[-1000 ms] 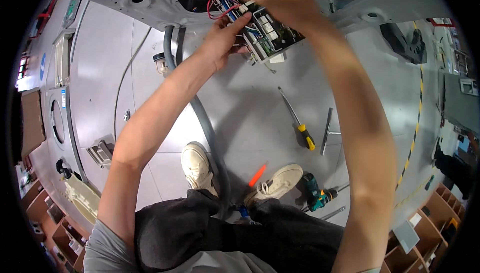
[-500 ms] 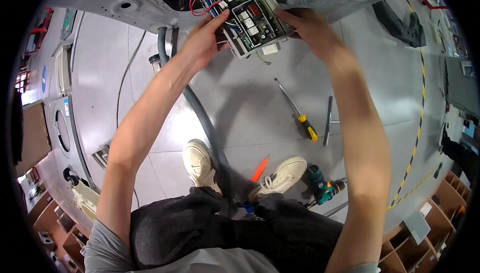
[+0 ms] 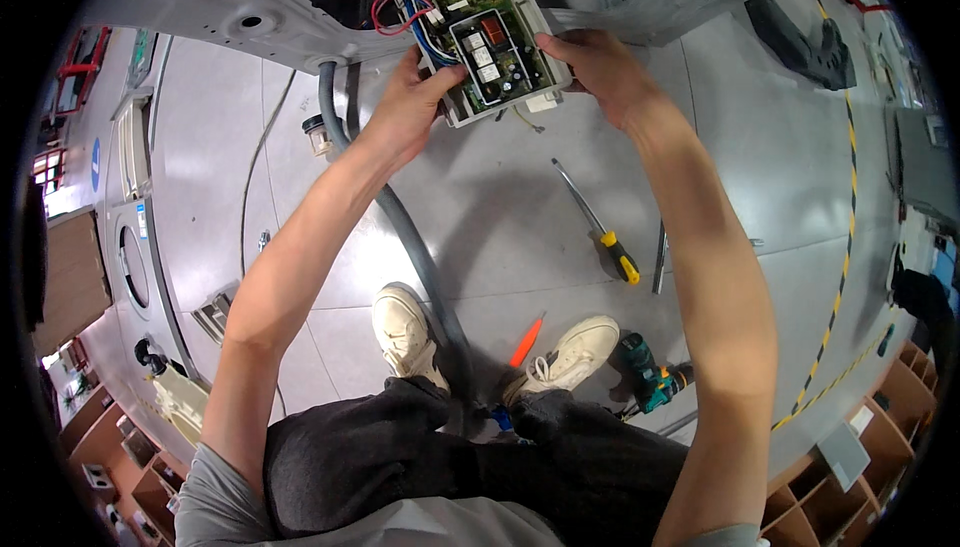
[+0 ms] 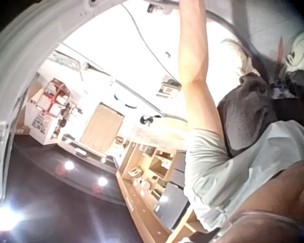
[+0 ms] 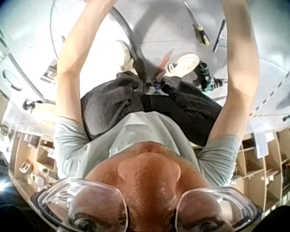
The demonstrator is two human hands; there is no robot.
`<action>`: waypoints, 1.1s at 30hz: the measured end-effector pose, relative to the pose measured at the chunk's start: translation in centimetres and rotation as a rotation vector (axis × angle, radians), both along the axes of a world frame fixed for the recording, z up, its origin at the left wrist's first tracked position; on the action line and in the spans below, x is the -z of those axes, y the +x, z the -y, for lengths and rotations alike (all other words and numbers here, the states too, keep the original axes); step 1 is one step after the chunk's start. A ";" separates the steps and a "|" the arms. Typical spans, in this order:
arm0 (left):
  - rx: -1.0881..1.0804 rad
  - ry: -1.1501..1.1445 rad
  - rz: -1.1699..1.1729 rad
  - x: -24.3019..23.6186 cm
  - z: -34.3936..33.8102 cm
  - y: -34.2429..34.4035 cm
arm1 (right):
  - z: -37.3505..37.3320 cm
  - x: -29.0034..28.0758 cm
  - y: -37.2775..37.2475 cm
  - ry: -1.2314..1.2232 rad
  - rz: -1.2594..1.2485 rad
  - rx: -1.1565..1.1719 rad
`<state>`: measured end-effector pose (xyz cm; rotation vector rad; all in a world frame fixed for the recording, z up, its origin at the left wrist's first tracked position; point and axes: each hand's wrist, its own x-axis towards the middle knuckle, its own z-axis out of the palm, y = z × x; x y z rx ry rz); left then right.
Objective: The person holds an electronics control module and connects several colored wire harnesses into the ports on the circuit board within the module casing.
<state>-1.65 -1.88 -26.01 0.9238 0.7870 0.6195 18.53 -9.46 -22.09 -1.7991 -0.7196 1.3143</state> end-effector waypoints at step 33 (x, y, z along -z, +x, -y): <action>0.049 -0.040 0.024 -0.5 0.9 0.3 | -8.1 2.6 -0.3 -0.042 0.363 0.099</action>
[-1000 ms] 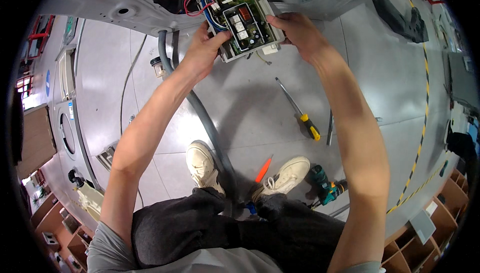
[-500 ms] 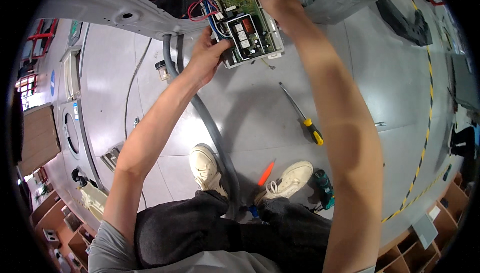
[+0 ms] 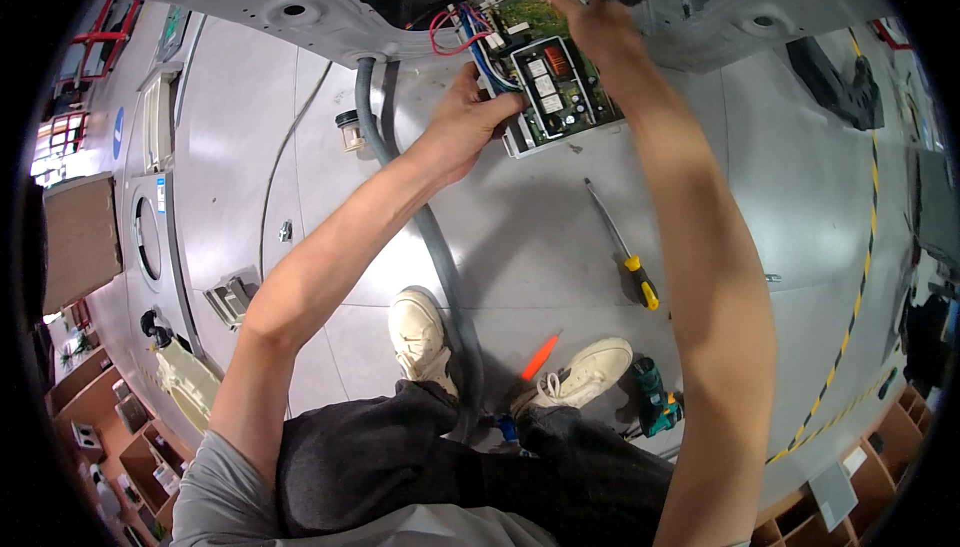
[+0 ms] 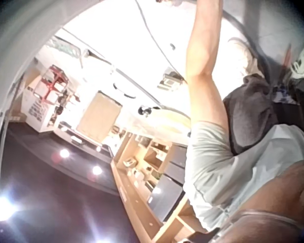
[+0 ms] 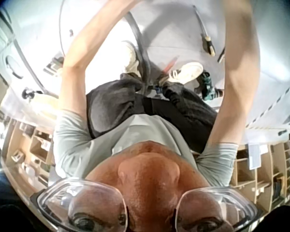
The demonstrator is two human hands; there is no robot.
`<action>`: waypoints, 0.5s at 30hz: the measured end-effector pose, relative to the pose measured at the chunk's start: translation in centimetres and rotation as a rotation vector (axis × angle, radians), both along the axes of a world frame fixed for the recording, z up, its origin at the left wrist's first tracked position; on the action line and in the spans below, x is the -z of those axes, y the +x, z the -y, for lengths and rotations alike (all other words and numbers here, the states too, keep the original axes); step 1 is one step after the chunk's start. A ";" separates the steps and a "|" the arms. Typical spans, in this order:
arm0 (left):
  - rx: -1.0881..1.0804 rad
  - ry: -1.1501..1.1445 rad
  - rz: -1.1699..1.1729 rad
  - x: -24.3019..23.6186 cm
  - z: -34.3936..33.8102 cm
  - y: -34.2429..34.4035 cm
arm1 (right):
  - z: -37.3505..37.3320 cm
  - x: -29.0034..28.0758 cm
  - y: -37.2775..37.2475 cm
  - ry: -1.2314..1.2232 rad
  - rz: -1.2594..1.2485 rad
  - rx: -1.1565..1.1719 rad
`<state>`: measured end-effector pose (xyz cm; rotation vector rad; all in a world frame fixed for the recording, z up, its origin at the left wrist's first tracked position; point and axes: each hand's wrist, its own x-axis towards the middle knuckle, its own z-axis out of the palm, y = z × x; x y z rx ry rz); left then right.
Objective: The person holds an electronics control module and connects several colored wire harnesses into the ports on the circuit board within the module casing.
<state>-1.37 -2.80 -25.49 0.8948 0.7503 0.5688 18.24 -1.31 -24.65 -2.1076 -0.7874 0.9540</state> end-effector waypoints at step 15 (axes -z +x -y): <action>-0.083 0.053 -0.025 0.9 -0.5 0.5 | 0.8 -2.6 -1.5 0.143 0.773 -0.065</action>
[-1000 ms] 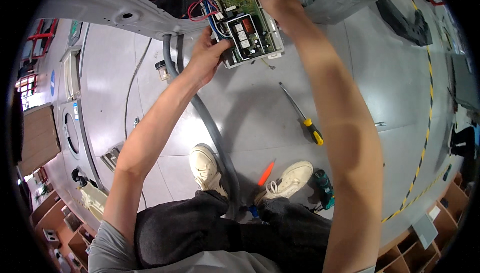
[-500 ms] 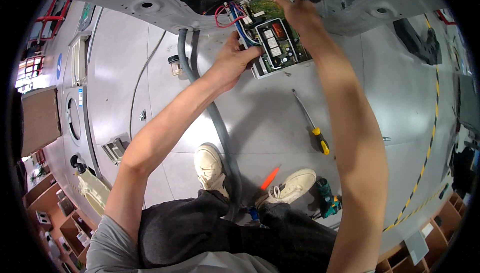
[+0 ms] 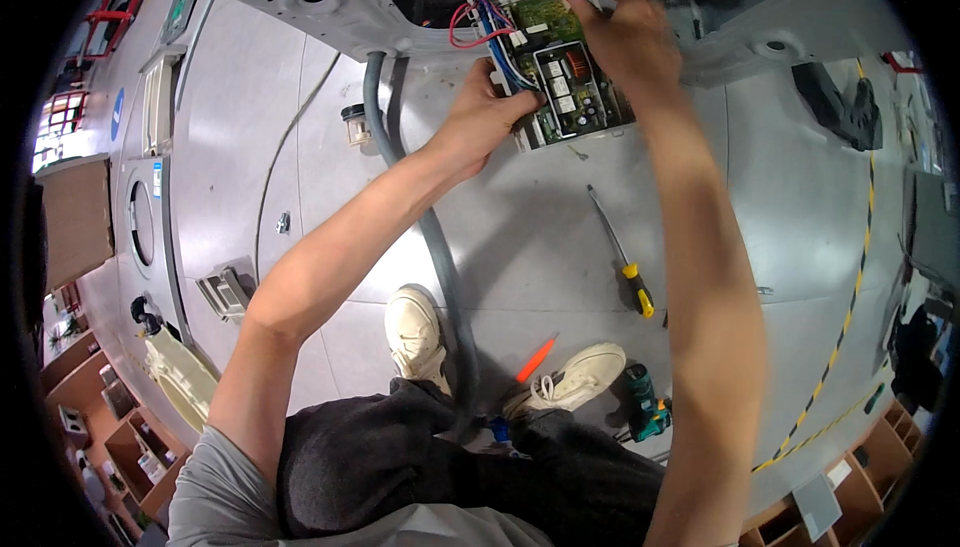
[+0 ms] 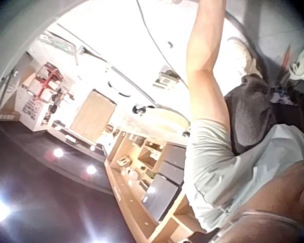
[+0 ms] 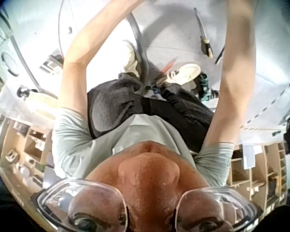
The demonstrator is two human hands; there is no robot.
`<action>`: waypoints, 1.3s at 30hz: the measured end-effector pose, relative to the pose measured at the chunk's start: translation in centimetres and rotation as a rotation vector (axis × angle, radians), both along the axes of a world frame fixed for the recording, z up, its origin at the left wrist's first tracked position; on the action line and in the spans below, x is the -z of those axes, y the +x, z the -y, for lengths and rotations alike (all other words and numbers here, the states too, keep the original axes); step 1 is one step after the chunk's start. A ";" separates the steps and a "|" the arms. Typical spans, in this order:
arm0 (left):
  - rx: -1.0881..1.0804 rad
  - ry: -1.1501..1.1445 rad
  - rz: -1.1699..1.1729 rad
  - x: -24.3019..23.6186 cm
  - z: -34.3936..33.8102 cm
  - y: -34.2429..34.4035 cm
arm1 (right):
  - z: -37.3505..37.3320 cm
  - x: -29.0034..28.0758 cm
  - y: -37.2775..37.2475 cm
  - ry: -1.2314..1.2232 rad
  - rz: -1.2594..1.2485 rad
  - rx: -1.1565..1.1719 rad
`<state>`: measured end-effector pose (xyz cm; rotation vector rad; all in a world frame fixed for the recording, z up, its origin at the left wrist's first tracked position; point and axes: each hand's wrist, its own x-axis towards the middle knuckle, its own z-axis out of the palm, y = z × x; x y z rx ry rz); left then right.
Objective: The person holds an electronics control module and connects several colored wire harnesses into the ports on the circuit board within the module casing.
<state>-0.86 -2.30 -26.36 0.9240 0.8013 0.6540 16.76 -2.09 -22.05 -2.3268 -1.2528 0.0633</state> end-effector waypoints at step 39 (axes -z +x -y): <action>0.176 -0.188 0.114 0.7 -1.8 -3.2 | -1.3 -1.6 -4.7 -0.059 0.209 -0.743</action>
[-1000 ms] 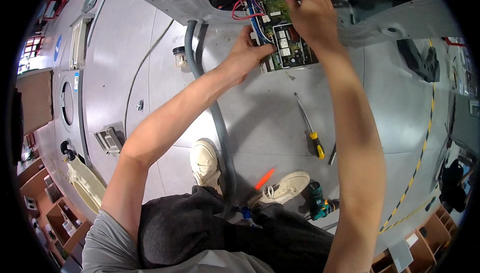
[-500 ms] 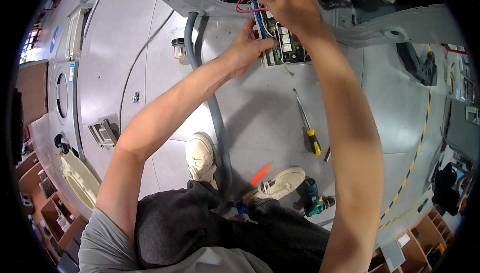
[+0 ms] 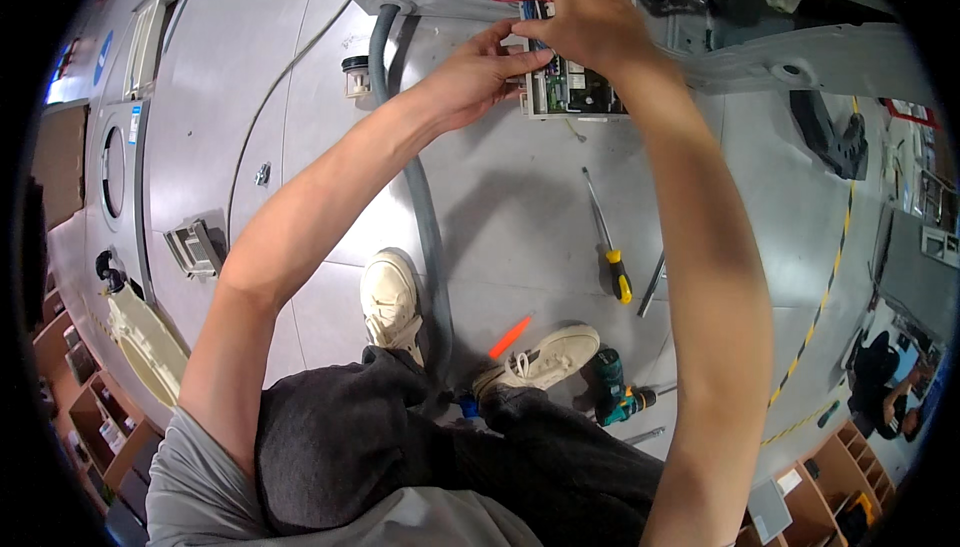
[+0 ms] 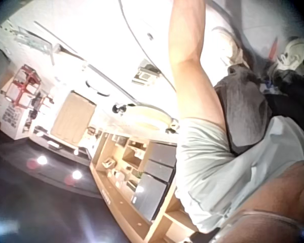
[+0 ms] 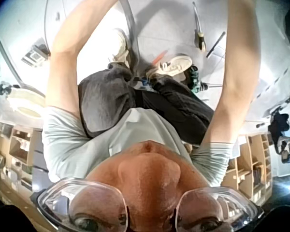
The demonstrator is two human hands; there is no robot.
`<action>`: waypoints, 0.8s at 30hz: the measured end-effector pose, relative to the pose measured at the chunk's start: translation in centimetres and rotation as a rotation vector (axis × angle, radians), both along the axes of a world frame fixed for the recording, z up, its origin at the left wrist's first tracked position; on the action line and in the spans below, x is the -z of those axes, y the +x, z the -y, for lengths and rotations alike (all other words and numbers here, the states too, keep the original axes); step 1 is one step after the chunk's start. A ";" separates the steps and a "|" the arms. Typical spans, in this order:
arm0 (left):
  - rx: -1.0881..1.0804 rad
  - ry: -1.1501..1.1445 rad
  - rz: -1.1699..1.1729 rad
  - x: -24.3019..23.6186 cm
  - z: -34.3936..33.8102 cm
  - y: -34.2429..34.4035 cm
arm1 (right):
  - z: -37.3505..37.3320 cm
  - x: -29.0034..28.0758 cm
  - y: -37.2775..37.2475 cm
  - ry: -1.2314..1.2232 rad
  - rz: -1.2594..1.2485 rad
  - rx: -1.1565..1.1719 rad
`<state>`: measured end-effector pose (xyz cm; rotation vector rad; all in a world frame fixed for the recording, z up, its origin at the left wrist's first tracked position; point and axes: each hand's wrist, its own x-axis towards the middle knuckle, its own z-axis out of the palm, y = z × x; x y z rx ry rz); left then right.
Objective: The person holds an electronics control module and connects several colored wire harnesses into the ports on the circuit board within the module casing.
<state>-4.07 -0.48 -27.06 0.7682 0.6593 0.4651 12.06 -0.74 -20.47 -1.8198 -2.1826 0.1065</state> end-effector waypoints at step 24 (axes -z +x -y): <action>-0.076 -0.113 0.062 0.7 -1.1 0.9 | -1.5 -0.2 -0.1 -0.147 -0.482 -0.092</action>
